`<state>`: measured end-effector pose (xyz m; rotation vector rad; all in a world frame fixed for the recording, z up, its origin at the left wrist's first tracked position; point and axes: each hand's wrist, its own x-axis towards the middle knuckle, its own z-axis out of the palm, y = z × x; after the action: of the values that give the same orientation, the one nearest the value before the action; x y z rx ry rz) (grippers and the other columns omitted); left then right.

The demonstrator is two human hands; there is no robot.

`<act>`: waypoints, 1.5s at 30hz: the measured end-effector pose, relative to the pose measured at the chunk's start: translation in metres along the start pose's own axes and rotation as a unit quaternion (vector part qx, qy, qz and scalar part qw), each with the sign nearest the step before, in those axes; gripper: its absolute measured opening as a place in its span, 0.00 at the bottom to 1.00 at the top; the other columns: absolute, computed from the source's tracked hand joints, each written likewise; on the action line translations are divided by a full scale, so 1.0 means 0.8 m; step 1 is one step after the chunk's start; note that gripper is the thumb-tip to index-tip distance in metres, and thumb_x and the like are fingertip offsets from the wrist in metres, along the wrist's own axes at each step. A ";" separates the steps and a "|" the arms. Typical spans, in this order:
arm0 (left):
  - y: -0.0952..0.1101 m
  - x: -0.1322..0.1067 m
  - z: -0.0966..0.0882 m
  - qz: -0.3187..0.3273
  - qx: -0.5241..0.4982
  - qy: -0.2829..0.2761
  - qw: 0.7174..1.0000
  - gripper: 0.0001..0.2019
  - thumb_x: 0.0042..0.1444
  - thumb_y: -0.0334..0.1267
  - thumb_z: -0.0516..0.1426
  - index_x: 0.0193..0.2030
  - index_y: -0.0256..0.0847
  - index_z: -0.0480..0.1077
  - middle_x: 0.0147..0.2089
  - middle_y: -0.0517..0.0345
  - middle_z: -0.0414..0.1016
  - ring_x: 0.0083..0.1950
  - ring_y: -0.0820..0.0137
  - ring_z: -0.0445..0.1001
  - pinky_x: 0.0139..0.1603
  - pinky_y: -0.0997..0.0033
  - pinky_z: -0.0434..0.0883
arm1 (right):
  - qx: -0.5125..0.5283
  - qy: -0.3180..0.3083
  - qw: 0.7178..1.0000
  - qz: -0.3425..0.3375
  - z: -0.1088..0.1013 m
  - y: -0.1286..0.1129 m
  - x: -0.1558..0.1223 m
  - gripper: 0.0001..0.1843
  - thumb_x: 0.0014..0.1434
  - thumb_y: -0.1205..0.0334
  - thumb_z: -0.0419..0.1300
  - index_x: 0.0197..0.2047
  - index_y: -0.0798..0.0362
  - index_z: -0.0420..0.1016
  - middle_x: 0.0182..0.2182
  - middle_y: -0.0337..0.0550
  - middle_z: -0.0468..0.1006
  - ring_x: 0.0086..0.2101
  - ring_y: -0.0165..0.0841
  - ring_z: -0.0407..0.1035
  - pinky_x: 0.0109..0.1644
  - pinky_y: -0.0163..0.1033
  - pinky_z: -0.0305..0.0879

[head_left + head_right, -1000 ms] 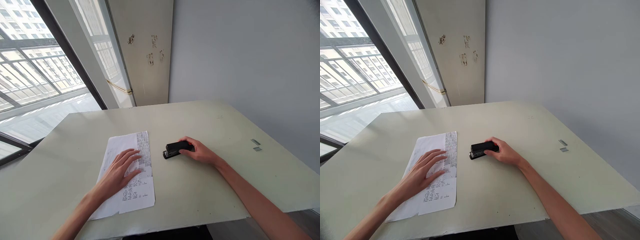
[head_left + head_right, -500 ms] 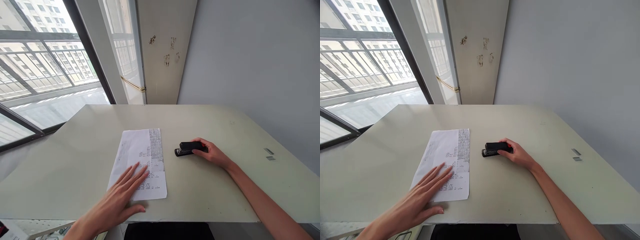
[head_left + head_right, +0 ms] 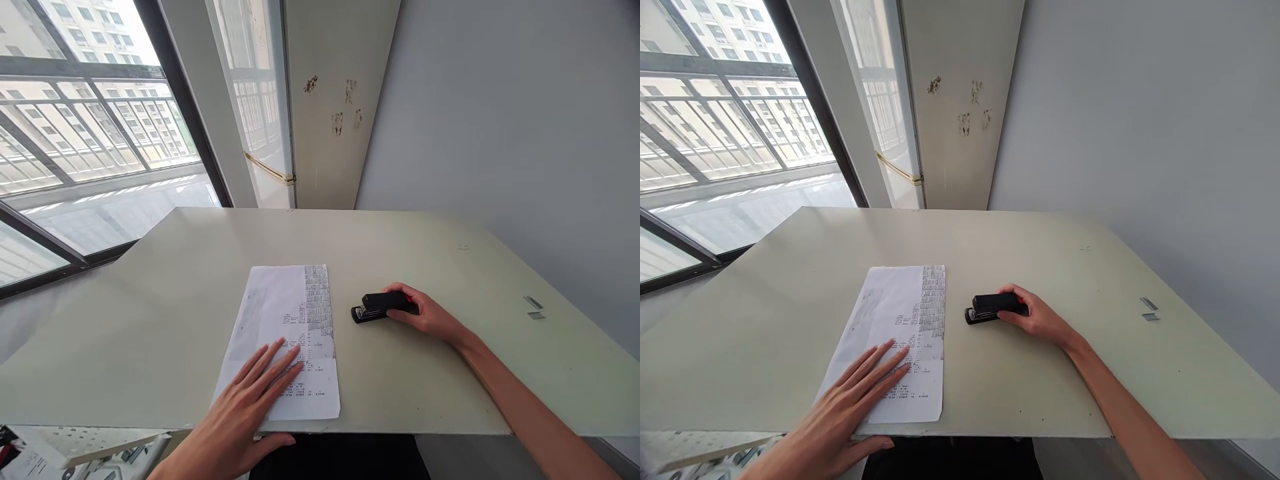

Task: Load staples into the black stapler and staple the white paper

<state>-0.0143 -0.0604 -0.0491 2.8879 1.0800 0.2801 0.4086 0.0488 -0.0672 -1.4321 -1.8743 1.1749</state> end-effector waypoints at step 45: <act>0.013 0.099 0.003 0.058 -0.165 0.000 0.985 0.27 0.71 0.54 0.57 0.73 0.51 0.66 0.81 0.50 0.54 0.81 0.47 0.50 0.78 0.39 0.59 | 0.002 0.073 0.997 0.020 0.005 -0.064 -0.015 0.26 0.69 0.32 0.53 0.53 0.42 0.77 0.58 0.46 0.81 0.60 0.48 0.72 0.63 0.51 0.68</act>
<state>0.0515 -0.0164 -0.0381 2.6540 0.7777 0.4191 0.3832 0.0323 -0.0244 -1.5166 -1.7506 1.0624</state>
